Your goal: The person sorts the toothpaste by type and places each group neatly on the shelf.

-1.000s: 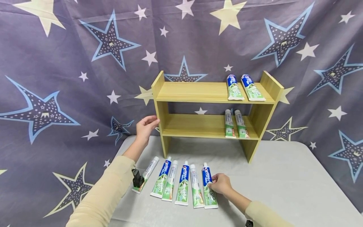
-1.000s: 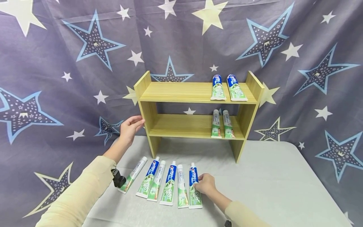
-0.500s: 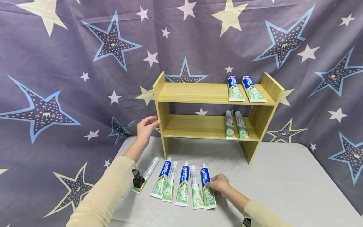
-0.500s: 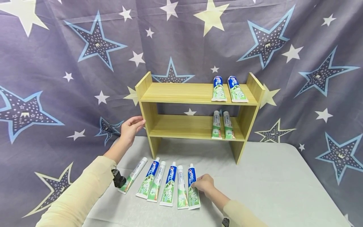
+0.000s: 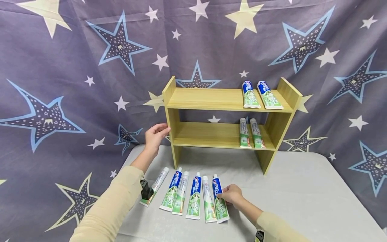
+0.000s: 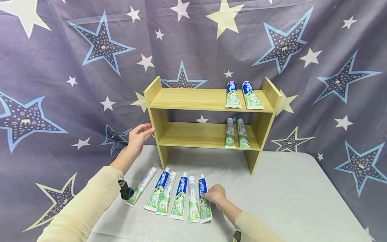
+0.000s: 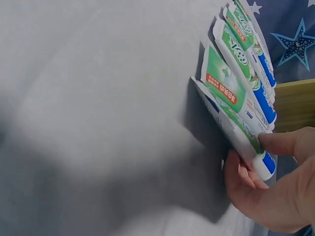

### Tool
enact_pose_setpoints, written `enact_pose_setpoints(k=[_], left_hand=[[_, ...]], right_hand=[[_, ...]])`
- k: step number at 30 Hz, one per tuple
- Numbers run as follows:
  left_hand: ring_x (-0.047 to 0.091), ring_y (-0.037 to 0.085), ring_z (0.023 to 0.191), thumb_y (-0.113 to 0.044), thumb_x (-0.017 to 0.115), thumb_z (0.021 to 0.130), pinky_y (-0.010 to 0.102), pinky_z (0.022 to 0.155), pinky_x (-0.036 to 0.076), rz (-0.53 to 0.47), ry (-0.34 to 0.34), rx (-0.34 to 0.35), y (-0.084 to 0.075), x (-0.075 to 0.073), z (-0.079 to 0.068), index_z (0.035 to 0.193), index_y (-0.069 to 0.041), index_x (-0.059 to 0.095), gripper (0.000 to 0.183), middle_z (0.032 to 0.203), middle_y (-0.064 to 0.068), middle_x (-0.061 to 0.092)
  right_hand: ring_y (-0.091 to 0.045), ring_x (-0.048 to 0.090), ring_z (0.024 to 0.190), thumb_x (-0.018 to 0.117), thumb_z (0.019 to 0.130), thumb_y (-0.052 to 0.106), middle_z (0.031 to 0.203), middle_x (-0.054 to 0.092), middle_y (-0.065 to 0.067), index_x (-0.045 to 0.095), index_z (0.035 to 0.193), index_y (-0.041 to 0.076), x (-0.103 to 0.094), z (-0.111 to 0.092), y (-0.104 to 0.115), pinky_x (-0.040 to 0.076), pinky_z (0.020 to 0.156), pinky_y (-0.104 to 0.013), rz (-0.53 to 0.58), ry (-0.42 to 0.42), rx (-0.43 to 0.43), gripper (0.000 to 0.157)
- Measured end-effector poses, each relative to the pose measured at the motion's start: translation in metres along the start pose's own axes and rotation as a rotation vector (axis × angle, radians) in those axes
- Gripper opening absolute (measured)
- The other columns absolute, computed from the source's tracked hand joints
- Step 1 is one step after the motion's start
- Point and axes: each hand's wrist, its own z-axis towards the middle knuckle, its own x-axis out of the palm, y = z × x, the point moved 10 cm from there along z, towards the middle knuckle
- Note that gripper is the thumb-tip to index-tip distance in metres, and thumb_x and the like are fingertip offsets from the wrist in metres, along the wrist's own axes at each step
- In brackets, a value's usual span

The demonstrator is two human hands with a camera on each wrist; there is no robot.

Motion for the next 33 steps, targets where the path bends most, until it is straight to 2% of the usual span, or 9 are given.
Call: enact_pose_setpoints(k=[7, 11, 22, 27, 33], left_hand=[[0.067, -0.002, 0.071, 0.000, 0.070, 0.083, 0.027, 0.087, 0.060, 0.029, 0.004, -0.001, -0.002, 0.001, 0.002, 0.107, 0.002, 0.064, 0.024, 0.072, -0.017, 0.068], [0.067, -0.002, 0.070, 0.000, 0.070, 0.083, 0.021, 0.082, 0.060, 0.025, 0.006, -0.004, -0.001, 0.001, 0.003, 0.108, 0.004, 0.063, 0.026, 0.072, -0.017, 0.068], [0.067, -0.002, 0.070, 0.000, 0.071, 0.083, 0.024, 0.085, 0.060, 0.026, 0.002, -0.003, 0.000, 0.000, 0.003, 0.106, 0.001, 0.064, 0.024, 0.072, -0.017, 0.068], [0.067, -0.002, 0.070, 0.000, 0.071, 0.083, 0.028, 0.089, 0.059, 0.023, -0.006, -0.011, 0.002, -0.001, 0.002, 0.107, 0.002, 0.064, 0.025, 0.072, -0.017, 0.068], [0.067, -0.001, 0.070, 0.000, 0.071, 0.083, 0.026, 0.087, 0.060, 0.027, -0.007, -0.011, 0.003, -0.001, 0.002, 0.106, 0.001, 0.064, 0.024, 0.072, -0.017, 0.068]], right_hand=[[-0.016, 0.065, 0.061, 0.079, 0.072, 0.006, 0.079, 0.066, -0.016, 0.060, 0.084, -0.005, 0.000, 0.004, -0.005, 0.060, 0.057, -0.025, 0.052, 0.015, 0.052, 0.025], [-0.016, 0.065, 0.062, 0.078, 0.073, 0.005, 0.081, 0.066, -0.016, 0.061, 0.087, -0.007, -0.001, 0.004, -0.006, 0.060, 0.056, -0.025, 0.062, 0.033, 0.063, 0.025], [-0.014, 0.057, 0.059, 0.074, 0.074, 0.000, 0.080, 0.066, -0.014, 0.060, 0.096, -0.009, -0.007, 0.000, -0.005, 0.061, 0.062, -0.031, 0.202, 0.103, 0.109, 0.027], [-0.012, 0.055, 0.058, 0.073, 0.074, -0.001, 0.078, 0.066, -0.013, 0.059, 0.098, -0.010, -0.010, -0.005, 0.002, 0.061, 0.064, -0.031, 0.258, 0.137, 0.107, 0.029], [-0.011, 0.058, 0.056, 0.072, 0.075, -0.002, 0.074, 0.069, -0.010, 0.060, 0.100, -0.010, -0.016, -0.008, 0.015, 0.060, 0.059, -0.027, 0.315, 0.179, 0.088, 0.029]])
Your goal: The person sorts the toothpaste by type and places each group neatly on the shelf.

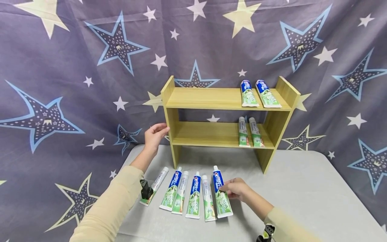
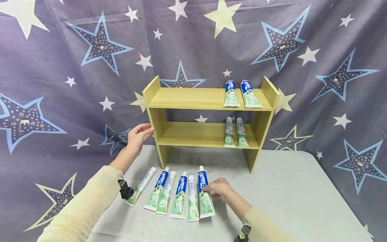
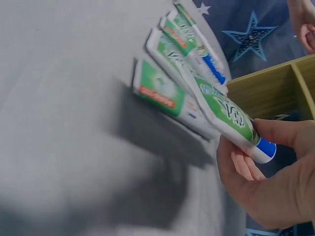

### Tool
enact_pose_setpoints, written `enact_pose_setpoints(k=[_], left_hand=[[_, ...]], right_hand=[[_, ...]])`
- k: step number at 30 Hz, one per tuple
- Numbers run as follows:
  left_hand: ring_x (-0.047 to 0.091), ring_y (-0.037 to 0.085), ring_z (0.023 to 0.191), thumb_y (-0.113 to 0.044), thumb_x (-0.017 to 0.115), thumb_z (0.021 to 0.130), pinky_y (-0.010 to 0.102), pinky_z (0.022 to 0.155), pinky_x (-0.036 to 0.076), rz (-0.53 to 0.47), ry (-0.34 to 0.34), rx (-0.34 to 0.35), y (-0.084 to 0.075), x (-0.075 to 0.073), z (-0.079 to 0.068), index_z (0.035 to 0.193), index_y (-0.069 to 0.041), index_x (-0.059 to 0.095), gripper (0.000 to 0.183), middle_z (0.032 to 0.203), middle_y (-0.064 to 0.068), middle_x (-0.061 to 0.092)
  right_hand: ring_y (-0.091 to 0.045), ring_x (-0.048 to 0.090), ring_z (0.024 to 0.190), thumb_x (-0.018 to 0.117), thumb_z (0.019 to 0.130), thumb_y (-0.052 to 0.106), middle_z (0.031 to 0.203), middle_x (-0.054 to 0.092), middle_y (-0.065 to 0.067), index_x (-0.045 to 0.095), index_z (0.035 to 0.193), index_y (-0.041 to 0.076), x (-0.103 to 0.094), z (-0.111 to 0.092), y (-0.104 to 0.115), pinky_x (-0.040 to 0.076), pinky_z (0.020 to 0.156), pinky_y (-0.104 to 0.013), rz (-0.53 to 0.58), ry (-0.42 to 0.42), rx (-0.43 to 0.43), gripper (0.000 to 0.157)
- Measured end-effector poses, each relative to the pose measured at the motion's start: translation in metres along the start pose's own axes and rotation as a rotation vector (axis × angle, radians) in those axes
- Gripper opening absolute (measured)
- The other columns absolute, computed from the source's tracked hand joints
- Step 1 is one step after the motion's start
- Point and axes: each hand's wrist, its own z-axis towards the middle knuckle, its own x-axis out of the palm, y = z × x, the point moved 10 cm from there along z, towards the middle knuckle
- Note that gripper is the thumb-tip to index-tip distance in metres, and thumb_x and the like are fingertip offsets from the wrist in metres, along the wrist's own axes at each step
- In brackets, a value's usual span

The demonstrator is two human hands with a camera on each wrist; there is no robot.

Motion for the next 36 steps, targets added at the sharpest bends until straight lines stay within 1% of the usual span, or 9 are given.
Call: enact_pose_setpoints(k=[4, 7, 10, 14, 18, 21, 26, 32, 36], left_hand=[[0.066, -0.002, 0.070, 0.000, 0.071, 0.083, 0.027, 0.087, 0.060, -0.003, -0.007, 0.006, -0.002, -0.001, 0.000, 0.105, 0.000, 0.065, 0.022, 0.072, -0.017, 0.068], [0.066, -0.002, 0.069, 0.001, 0.071, 0.083, 0.020, 0.080, 0.060, -0.008, -0.009, 0.003, -0.001, -0.001, 0.000, 0.103, -0.001, 0.065, 0.021, 0.071, -0.017, 0.068], [0.066, -0.002, 0.070, 0.001, 0.071, 0.083, 0.018, 0.077, 0.060, -0.005, -0.011, 0.001, 0.000, -0.001, -0.001, 0.103, -0.001, 0.065, 0.021, 0.071, -0.017, 0.067], [0.066, -0.002, 0.070, 0.000, 0.071, 0.083, 0.025, 0.085, 0.060, 0.000, -0.010, 0.000, 0.000, -0.001, -0.002, 0.103, -0.001, 0.065, 0.021, 0.071, -0.017, 0.068], [0.066, -0.002, 0.070, 0.000, 0.071, 0.083, 0.029, 0.090, 0.059, -0.003, -0.009, -0.008, 0.001, 0.000, -0.002, 0.104, -0.001, 0.065, 0.021, 0.071, -0.017, 0.068], [0.066, -0.002, 0.070, 0.001, 0.071, 0.083, 0.025, 0.086, 0.060, -0.011, -0.007, -0.007, 0.000, 0.001, -0.002, 0.103, -0.001, 0.065, 0.021, 0.071, -0.016, 0.068], [0.067, -0.001, 0.070, 0.002, 0.070, 0.083, 0.015, 0.074, 0.059, -0.030, 0.000, 0.015, -0.005, 0.002, -0.002, 0.102, 0.000, 0.065, 0.020, 0.071, -0.016, 0.068], [0.067, 0.000, 0.070, 0.002, 0.070, 0.083, 0.014, 0.072, 0.059, -0.029, -0.002, 0.010, -0.005, 0.002, -0.003, 0.102, 0.001, 0.064, 0.020, 0.070, -0.016, 0.068], [0.067, -0.001, 0.070, 0.002, 0.070, 0.083, 0.015, 0.073, 0.059, -0.026, 0.000, 0.007, -0.003, 0.001, -0.003, 0.102, 0.001, 0.065, 0.020, 0.070, -0.016, 0.068]], right_hand=[[-0.011, 0.061, 0.057, 0.072, 0.077, -0.001, 0.074, 0.070, -0.009, 0.060, 0.102, -0.011, -0.002, -0.003, 0.012, 0.060, 0.058, -0.025, -0.010, 0.026, -0.013, 0.030], [-0.009, 0.060, 0.057, 0.072, 0.077, 0.001, 0.072, 0.069, -0.006, 0.060, 0.103, -0.010, -0.003, -0.006, 0.020, 0.059, 0.056, -0.023, -0.040, 0.040, -0.026, 0.030], [-0.008, 0.057, 0.056, 0.072, 0.078, 0.002, 0.072, 0.068, -0.004, 0.060, 0.104, -0.009, -0.005, -0.009, 0.025, 0.058, 0.054, -0.021, -0.047, 0.051, -0.035, 0.031], [-0.007, 0.057, 0.057, 0.072, 0.078, 0.001, 0.074, 0.068, -0.003, 0.059, 0.107, -0.010, -0.007, -0.011, 0.032, 0.057, 0.055, -0.020, -0.036, 0.073, -0.044, 0.034], [-0.007, 0.058, 0.057, 0.071, 0.078, 0.000, 0.074, 0.069, -0.002, 0.057, 0.111, -0.012, -0.007, -0.015, 0.042, 0.059, 0.058, -0.021, -0.016, 0.106, -0.054, 0.038], [-0.007, 0.060, 0.059, 0.070, 0.079, 0.000, 0.074, 0.069, -0.001, 0.056, 0.113, -0.013, -0.007, -0.020, 0.051, 0.061, 0.063, -0.025, 0.006, 0.139, -0.065, 0.039], [-0.007, 0.063, 0.061, 0.068, 0.082, 0.002, 0.073, 0.069, 0.002, 0.053, 0.117, -0.014, -0.009, -0.029, 0.069, 0.062, 0.068, -0.027, 0.034, 0.192, -0.090, 0.041], [-0.004, 0.064, 0.063, 0.066, 0.086, 0.005, 0.077, 0.070, 0.003, 0.045, 0.128, -0.014, -0.010, -0.041, 0.084, 0.062, 0.072, -0.027, 0.034, 0.258, -0.093, 0.050], [-0.005, 0.065, 0.067, 0.065, 0.089, 0.008, 0.080, 0.070, 0.003, 0.046, 0.128, -0.012, -0.013, -0.046, 0.093, 0.061, 0.073, -0.025, 0.042, 0.279, -0.085, 0.048]])
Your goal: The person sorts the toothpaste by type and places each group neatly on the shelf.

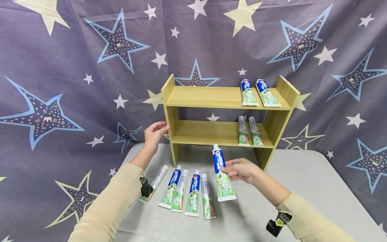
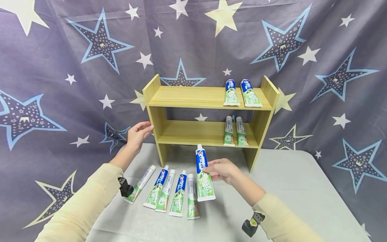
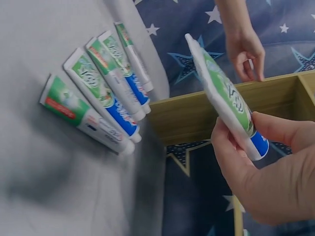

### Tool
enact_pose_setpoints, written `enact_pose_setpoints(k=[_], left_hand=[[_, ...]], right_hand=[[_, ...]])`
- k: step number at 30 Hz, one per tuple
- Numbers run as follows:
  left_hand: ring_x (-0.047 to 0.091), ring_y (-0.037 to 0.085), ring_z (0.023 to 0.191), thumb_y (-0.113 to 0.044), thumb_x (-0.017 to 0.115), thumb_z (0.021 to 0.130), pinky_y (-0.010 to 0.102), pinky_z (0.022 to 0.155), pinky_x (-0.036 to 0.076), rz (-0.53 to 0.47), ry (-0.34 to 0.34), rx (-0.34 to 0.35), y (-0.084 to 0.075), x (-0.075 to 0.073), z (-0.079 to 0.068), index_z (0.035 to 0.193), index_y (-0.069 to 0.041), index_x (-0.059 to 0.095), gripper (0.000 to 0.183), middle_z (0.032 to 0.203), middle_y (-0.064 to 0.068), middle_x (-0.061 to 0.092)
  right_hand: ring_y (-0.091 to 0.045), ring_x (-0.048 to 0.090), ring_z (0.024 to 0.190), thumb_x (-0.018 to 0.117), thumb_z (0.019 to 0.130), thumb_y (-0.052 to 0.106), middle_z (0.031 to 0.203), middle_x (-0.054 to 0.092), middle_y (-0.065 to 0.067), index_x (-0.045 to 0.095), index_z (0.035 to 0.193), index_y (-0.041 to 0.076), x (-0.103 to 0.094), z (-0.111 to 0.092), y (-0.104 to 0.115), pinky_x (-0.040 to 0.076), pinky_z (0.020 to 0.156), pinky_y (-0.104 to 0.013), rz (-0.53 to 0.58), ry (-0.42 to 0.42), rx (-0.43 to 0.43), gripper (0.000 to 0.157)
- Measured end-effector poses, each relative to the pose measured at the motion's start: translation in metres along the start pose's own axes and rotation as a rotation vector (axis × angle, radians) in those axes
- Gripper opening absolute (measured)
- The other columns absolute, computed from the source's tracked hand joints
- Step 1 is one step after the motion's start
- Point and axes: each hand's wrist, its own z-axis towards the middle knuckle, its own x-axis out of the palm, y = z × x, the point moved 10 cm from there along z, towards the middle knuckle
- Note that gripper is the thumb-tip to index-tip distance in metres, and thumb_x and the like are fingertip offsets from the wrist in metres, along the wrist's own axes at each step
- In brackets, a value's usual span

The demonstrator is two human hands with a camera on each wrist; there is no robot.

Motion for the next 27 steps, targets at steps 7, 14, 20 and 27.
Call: enact_pose_setpoints(k=[7, 14, 20, 27], left_hand=[[0.067, 0.000, 0.070, 0.002, 0.071, 0.082, 0.019, 0.078, 0.060, 0.009, -0.010, -0.004, 0.001, 0.000, -0.001, 0.100, -0.001, 0.065, 0.019, 0.070, -0.016, 0.068], [0.067, -0.001, 0.070, 0.002, 0.070, 0.083, 0.017, 0.075, 0.060, 0.016, 0.001, 0.008, -0.003, 0.003, 0.001, 0.102, 0.000, 0.065, 0.020, 0.071, -0.016, 0.068], [0.067, 0.000, 0.069, 0.002, 0.071, 0.082, 0.013, 0.070, 0.059, 0.001, 0.001, 0.000, -0.002, 0.003, 0.002, 0.103, 0.002, 0.064, 0.022, 0.070, -0.015, 0.068], [0.067, -0.001, 0.068, 0.002, 0.070, 0.083, 0.015, 0.071, 0.059, 0.008, -0.015, -0.003, 0.000, 0.001, 0.000, 0.100, -0.001, 0.065, 0.019, 0.070, -0.016, 0.068]], right_hand=[[-0.004, 0.064, 0.068, 0.059, 0.092, 0.006, 0.080, 0.070, 0.004, 0.043, 0.130, -0.012, -0.003, -0.007, 0.019, 0.060, 0.071, -0.021, 0.064, 0.053, -0.010, 0.045], [-0.005, 0.065, 0.073, 0.058, 0.094, 0.008, 0.082, 0.070, 0.006, 0.045, 0.129, -0.008, -0.004, -0.017, 0.043, 0.059, 0.076, -0.021, 0.086, 0.095, -0.048, 0.041], [-0.008, 0.067, 0.078, 0.056, 0.095, 0.008, 0.083, 0.070, 0.006, 0.042, 0.131, -0.006, -0.010, -0.025, 0.062, 0.060, 0.077, -0.022, 0.106, 0.083, -0.044, 0.041], [-0.008, 0.068, 0.076, 0.057, 0.095, 0.008, 0.083, 0.071, 0.005, 0.044, 0.127, -0.002, -0.018, -0.034, 0.088, 0.061, 0.075, -0.021, 0.107, 0.067, -0.046, 0.036]])
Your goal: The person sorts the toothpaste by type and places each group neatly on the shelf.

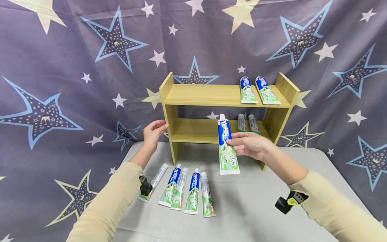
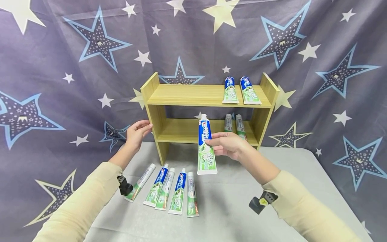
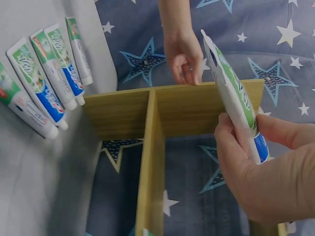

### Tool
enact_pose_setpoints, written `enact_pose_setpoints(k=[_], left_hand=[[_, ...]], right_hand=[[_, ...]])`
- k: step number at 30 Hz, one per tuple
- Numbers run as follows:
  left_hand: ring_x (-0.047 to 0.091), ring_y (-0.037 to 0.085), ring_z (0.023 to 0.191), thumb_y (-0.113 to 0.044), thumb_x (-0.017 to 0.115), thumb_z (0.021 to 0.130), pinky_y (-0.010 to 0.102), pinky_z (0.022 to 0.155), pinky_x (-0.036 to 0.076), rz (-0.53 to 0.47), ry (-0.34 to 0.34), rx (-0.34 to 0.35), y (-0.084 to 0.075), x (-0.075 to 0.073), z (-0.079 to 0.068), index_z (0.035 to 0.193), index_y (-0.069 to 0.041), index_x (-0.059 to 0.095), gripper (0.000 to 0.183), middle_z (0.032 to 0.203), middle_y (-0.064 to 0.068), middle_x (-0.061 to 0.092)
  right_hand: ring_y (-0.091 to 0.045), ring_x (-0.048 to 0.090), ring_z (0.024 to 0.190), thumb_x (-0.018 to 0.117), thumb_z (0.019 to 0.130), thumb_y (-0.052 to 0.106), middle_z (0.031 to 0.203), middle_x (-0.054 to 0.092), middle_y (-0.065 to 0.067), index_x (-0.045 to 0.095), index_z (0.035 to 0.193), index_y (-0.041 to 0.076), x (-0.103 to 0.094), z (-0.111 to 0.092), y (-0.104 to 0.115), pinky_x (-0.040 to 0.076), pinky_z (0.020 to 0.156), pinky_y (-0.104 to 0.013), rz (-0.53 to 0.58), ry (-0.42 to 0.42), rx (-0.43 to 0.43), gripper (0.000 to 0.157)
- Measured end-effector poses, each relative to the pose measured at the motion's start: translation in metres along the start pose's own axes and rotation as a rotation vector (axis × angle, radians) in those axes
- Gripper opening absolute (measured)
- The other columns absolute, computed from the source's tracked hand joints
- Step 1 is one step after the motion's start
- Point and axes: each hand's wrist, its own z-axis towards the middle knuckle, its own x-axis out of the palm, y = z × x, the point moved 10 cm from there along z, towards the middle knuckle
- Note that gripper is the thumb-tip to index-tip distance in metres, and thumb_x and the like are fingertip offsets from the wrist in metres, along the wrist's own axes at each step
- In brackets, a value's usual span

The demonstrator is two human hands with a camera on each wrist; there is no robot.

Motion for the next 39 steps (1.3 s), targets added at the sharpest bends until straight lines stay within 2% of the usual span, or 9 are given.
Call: enact_pose_setpoints(k=[4, 8, 11, 17, 19, 24, 34, 36, 39], left_hand=[[0.067, -0.001, 0.068, 0.003, 0.070, 0.083, 0.015, 0.072, 0.059, -0.011, -0.001, -0.001, 0.000, -0.001, -0.001, 0.100, -0.001, 0.065, 0.019, 0.070, -0.016, 0.068], [0.066, -0.001, 0.069, 0.002, 0.070, 0.083, 0.026, 0.086, 0.060, 0.002, -0.003, -0.009, 0.002, -0.002, -0.001, 0.101, -0.001, 0.065, 0.019, 0.070, -0.016, 0.068], [0.066, -0.001, 0.069, 0.002, 0.070, 0.083, 0.030, 0.090, 0.059, 0.002, -0.006, -0.006, 0.002, -0.002, -0.001, 0.098, -0.004, 0.065, 0.017, 0.071, -0.016, 0.068], [0.067, 0.000, 0.069, 0.005, 0.070, 0.082, 0.017, 0.075, 0.060, -0.044, -0.008, 0.005, 0.001, -0.002, -0.001, 0.090, -0.009, 0.066, 0.017, 0.070, -0.013, 0.069], [0.067, 0.001, 0.070, 0.005, 0.070, 0.082, 0.014, 0.071, 0.059, -0.049, -0.008, 0.003, 0.002, -0.002, -0.001, 0.089, -0.010, 0.066, 0.017, 0.070, -0.013, 0.069], [0.068, 0.002, 0.071, 0.005, 0.069, 0.082, 0.015, 0.071, 0.059, -0.058, -0.002, -0.007, 0.003, -0.002, 0.000, 0.085, -0.012, 0.066, 0.018, 0.070, -0.013, 0.069], [0.068, 0.002, 0.070, 0.006, 0.070, 0.082, 0.015, 0.071, 0.059, -0.065, -0.006, -0.004, 0.000, -0.001, 0.000, 0.086, -0.012, 0.066, 0.018, 0.070, -0.013, 0.070], [0.067, 0.001, 0.069, 0.007, 0.069, 0.082, 0.014, 0.070, 0.059, -0.070, -0.003, -0.002, 0.000, -0.001, 0.000, 0.087, -0.011, 0.066, 0.019, 0.070, -0.013, 0.069], [0.067, 0.000, 0.069, 0.007, 0.069, 0.082, 0.017, 0.075, 0.060, -0.062, 0.000, -0.004, 0.000, -0.001, 0.000, 0.088, -0.011, 0.067, 0.019, 0.070, -0.013, 0.069]], right_hand=[[-0.009, 0.069, 0.077, 0.058, 0.095, 0.009, 0.084, 0.071, 0.006, 0.046, 0.124, 0.002, -0.001, -0.005, 0.013, 0.061, 0.076, -0.022, 0.002, 0.008, -0.003, 0.032], [-0.009, 0.069, 0.079, 0.057, 0.095, 0.010, 0.085, 0.072, 0.006, 0.044, 0.127, 0.002, -0.001, -0.009, 0.023, 0.061, 0.077, -0.021, -0.002, 0.008, 0.001, 0.035], [-0.009, 0.069, 0.080, 0.055, 0.096, 0.010, 0.085, 0.071, 0.007, 0.041, 0.132, 0.000, 0.000, -0.010, 0.029, 0.061, 0.078, -0.021, -0.015, 0.006, 0.001, 0.040], [-0.010, 0.070, 0.079, 0.057, 0.095, 0.011, 0.084, 0.071, 0.005, 0.044, 0.123, 0.005, -0.001, -0.013, 0.046, 0.061, 0.077, -0.022, 0.023, -0.016, -0.008, 0.031], [-0.010, 0.070, 0.079, 0.059, 0.095, 0.011, 0.085, 0.071, 0.006, 0.042, 0.127, 0.004, -0.001, -0.014, 0.051, 0.061, 0.077, -0.022, 0.020, -0.028, -0.014, 0.037], [-0.008, 0.070, 0.082, 0.060, 0.095, 0.015, 0.086, 0.071, 0.007, 0.032, 0.143, 0.002, 0.000, -0.016, 0.061, 0.060, 0.079, -0.020, -0.008, -0.044, -0.019, 0.057], [-0.006, 0.068, 0.079, 0.060, 0.094, 0.011, 0.084, 0.070, 0.006, 0.030, 0.148, 0.000, 0.000, -0.012, 0.086, 0.060, 0.075, -0.018, 0.019, -0.081, -0.050, 0.063], [-0.006, 0.068, 0.081, 0.062, 0.093, 0.011, 0.090, 0.068, 0.005, 0.030, 0.148, 0.001, -0.002, -0.011, 0.091, 0.060, 0.080, -0.019, 0.021, -0.113, -0.055, 0.065], [-0.008, 0.064, 0.098, 0.060, 0.094, 0.012, 0.115, 0.062, -0.002, 0.028, 0.149, 0.002, -0.005, -0.009, 0.098, 0.054, 0.096, -0.022, -0.010, -0.145, -0.071, 0.064]])
